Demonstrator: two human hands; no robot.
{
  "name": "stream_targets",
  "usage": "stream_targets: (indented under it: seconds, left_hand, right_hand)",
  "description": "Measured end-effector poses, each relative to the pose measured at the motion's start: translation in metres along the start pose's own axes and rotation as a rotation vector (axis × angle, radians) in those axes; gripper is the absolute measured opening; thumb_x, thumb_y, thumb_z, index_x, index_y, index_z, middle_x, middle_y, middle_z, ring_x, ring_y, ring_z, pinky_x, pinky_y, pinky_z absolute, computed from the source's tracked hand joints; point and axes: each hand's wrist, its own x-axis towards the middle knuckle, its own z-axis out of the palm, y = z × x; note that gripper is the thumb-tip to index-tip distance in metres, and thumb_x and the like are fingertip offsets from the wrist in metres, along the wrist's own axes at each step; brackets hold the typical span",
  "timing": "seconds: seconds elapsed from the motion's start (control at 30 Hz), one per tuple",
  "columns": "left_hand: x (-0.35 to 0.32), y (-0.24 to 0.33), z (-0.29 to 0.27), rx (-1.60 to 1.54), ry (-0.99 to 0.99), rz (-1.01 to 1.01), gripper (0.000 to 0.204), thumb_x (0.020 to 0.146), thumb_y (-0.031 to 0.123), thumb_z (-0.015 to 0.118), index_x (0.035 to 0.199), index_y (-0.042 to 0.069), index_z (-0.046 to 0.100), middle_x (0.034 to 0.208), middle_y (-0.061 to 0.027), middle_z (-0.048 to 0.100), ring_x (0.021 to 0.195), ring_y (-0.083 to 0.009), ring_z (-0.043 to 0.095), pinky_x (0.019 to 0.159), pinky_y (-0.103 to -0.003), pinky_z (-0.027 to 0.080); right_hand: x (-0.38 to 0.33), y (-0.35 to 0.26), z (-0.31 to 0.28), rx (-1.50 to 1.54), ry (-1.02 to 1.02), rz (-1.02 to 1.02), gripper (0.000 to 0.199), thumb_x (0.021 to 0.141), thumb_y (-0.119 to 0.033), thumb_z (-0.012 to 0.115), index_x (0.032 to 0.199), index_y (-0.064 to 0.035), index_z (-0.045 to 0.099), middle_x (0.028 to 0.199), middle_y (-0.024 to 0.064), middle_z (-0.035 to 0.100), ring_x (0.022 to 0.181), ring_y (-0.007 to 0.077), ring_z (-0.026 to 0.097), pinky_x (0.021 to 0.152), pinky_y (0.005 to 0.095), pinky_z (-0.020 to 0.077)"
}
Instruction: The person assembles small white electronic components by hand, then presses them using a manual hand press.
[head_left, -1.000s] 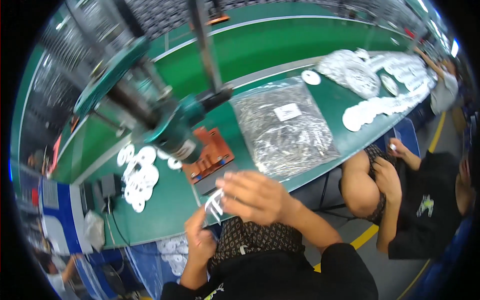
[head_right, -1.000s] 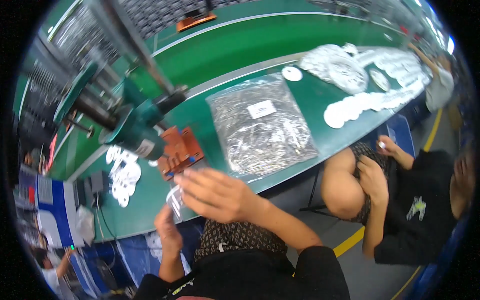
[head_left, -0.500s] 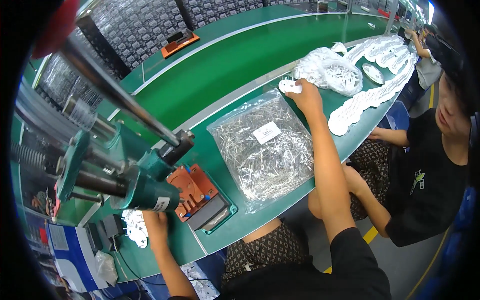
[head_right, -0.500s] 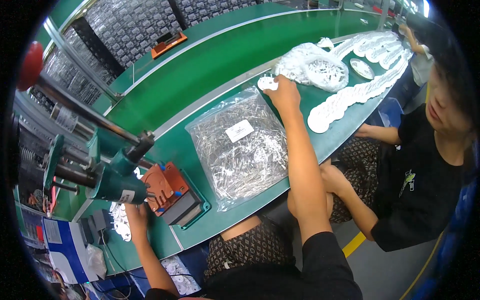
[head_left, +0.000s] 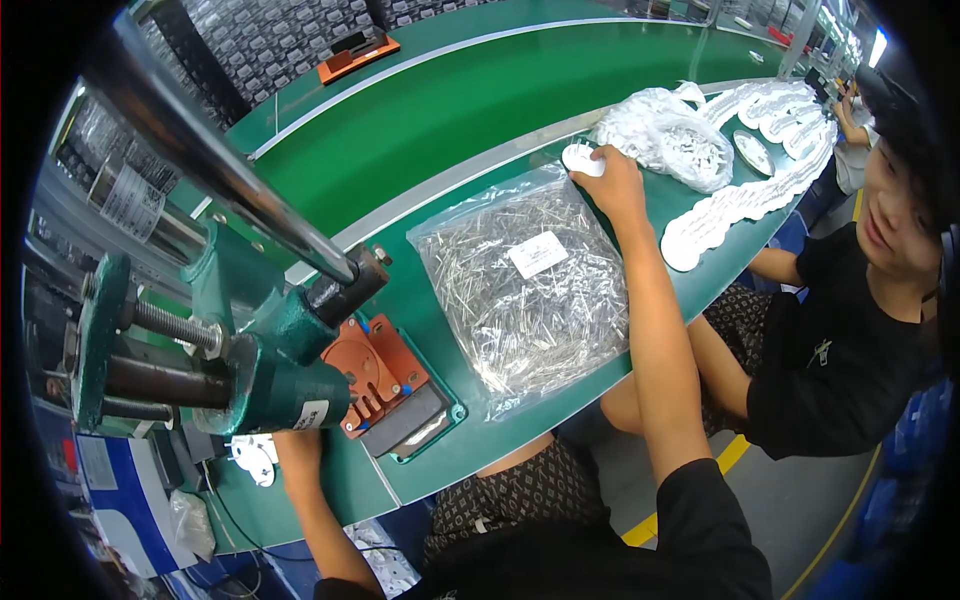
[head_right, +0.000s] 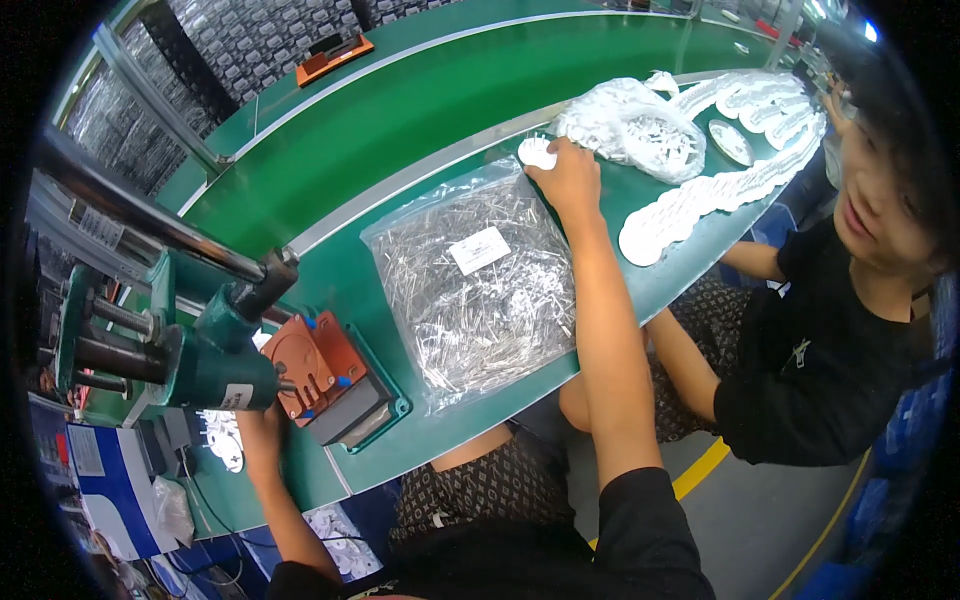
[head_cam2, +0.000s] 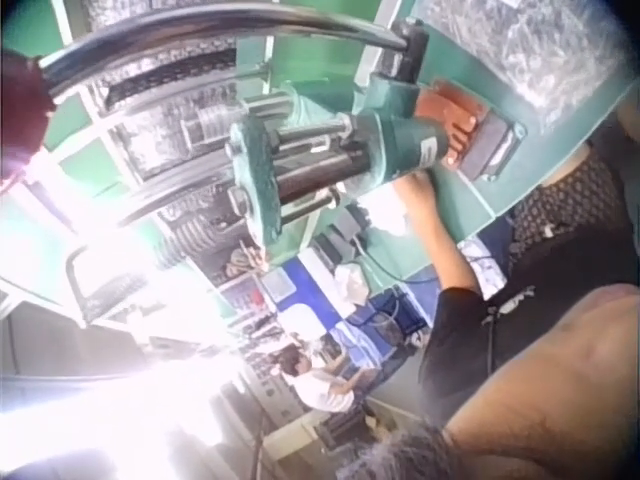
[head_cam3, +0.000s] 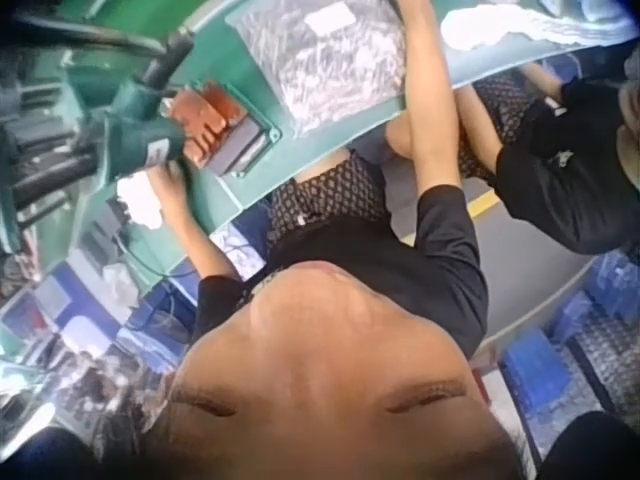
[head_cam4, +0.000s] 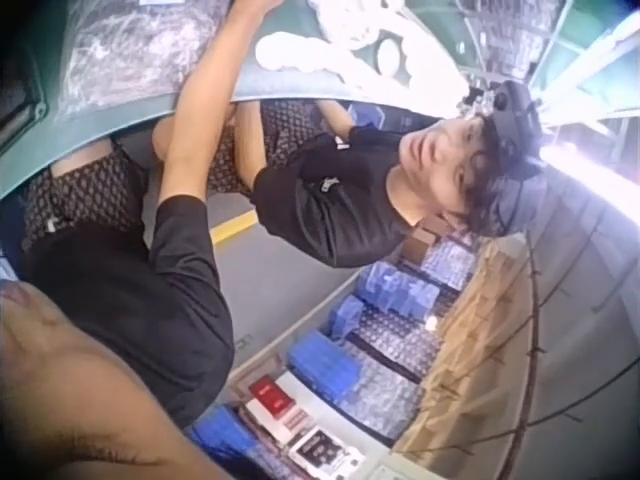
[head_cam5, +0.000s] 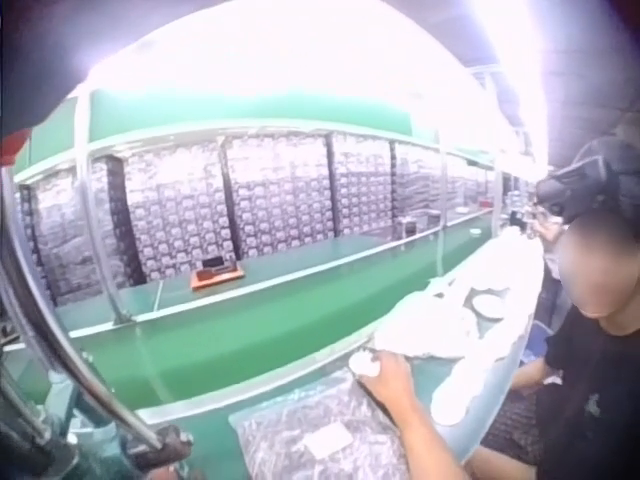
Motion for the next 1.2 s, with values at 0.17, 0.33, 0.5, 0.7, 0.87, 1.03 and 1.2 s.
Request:
stream_targets:
  seconds: [0.17, 0.33, 0.5, 0.7, 0.87, 1.03, 1.2]
  left_hand:
    - [0.007, -0.014, -0.005, 0.011, 0.126, 0.061, 0.041, 0.073, -0.008, 0.067, 0.113, -0.001, 0.064, 0.12, -0.0243, 0.063, 0.114, -0.0449, 0.057, 0.1, -0.045, 0.043]
    - [0.022, 0.021, -0.001, 0.259, 0.261, 0.283, 0.035, 0.074, -0.006, 0.069, 0.108, 0.0, 0.064, 0.119, -0.0196, 0.062, 0.115, -0.0421, 0.054, 0.101, -0.043, 0.042]
    - [0.006, 0.034, -0.014, 0.148, 0.334, 0.273, 0.024, 0.082, -0.001, 0.069, 0.106, 0.002, 0.065, 0.12, -0.0137, 0.061, 0.116, -0.0351, 0.056, 0.101, -0.042, 0.043]
    - [-0.066, 0.075, -0.017, 0.082, 0.433, 0.131, 0.023, 0.085, 0.0, 0.069, 0.108, 0.001, 0.07, 0.123, -0.0147, 0.064, 0.12, -0.0314, 0.059, 0.102, -0.039, 0.044]
    - [-0.103, 0.083, -0.011, -0.087, 0.297, 0.153, 0.021, 0.086, -0.005, 0.066, 0.107, -0.002, 0.07, 0.114, -0.0162, 0.068, 0.111, -0.0309, 0.064, 0.097, -0.038, 0.048]
    - [-0.101, 0.08, -0.009, -0.105, 0.22, 0.093, 0.022, 0.085, -0.003, 0.067, 0.106, 0.0, 0.07, 0.12, -0.016, 0.066, 0.118, -0.0323, 0.061, 0.1, -0.039, 0.046]
    - [-0.099, 0.087, -0.002, -0.146, 0.209, 0.078, 0.029, 0.079, 0.002, 0.074, 0.108, 0.003, 0.068, 0.132, -0.0155, 0.059, 0.128, -0.0354, 0.053, 0.106, -0.042, 0.041]
  right_hand:
    - [0.006, -0.001, 0.0, 0.006, 0.015, -0.066, 0.047, 0.073, -0.041, 0.081, 0.101, -0.004, 0.07, 0.099, 0.0206, 0.071, 0.098, 0.0388, 0.064, 0.086, 0.0467, 0.0488]
    - [0.015, 0.022, -0.001, 0.089, 0.127, -0.16, 0.037, 0.088, -0.032, 0.068, 0.103, 0.0012, 0.07, 0.1, 0.0214, 0.07, 0.095, 0.0403, 0.064, 0.086, 0.0471, 0.0499]
    - [-0.079, -0.087, -0.066, 0.37, 0.471, -0.241, 0.026, 0.092, -0.012, 0.064, 0.114, 0.0021, 0.062, 0.098, 0.0155, 0.068, 0.085, 0.0324, 0.065, 0.082, 0.0421, 0.0511]
    - [-0.259, -0.12, -0.099, 0.575, -0.001, -0.066, 0.021, 0.081, -0.005, 0.074, 0.099, -0.001, 0.063, 0.095, 0.011, 0.065, 0.088, 0.0248, 0.062, 0.08, 0.036, 0.0498]
    - [-0.264, -0.117, -0.093, 0.338, -0.144, -0.23, 0.023, 0.076, -0.01, 0.078, 0.095, -0.0023, 0.067, 0.107, 0.008, 0.061, 0.103, 0.0292, 0.056, 0.091, 0.0408, 0.0435]
    - [-0.264, -0.138, -0.084, 0.123, -0.106, -0.237, 0.021, 0.078, -0.011, 0.076, 0.094, -0.0033, 0.066, 0.105, 0.0072, 0.06, 0.101, 0.0276, 0.055, 0.087, 0.0394, 0.0421]
    - [-0.266, -0.142, -0.077, 0.046, -0.102, -0.281, 0.017, 0.08, -0.008, 0.072, 0.094, -0.0037, 0.064, 0.104, 0.0079, 0.058, 0.1, 0.0279, 0.055, 0.085, 0.0397, 0.0417]
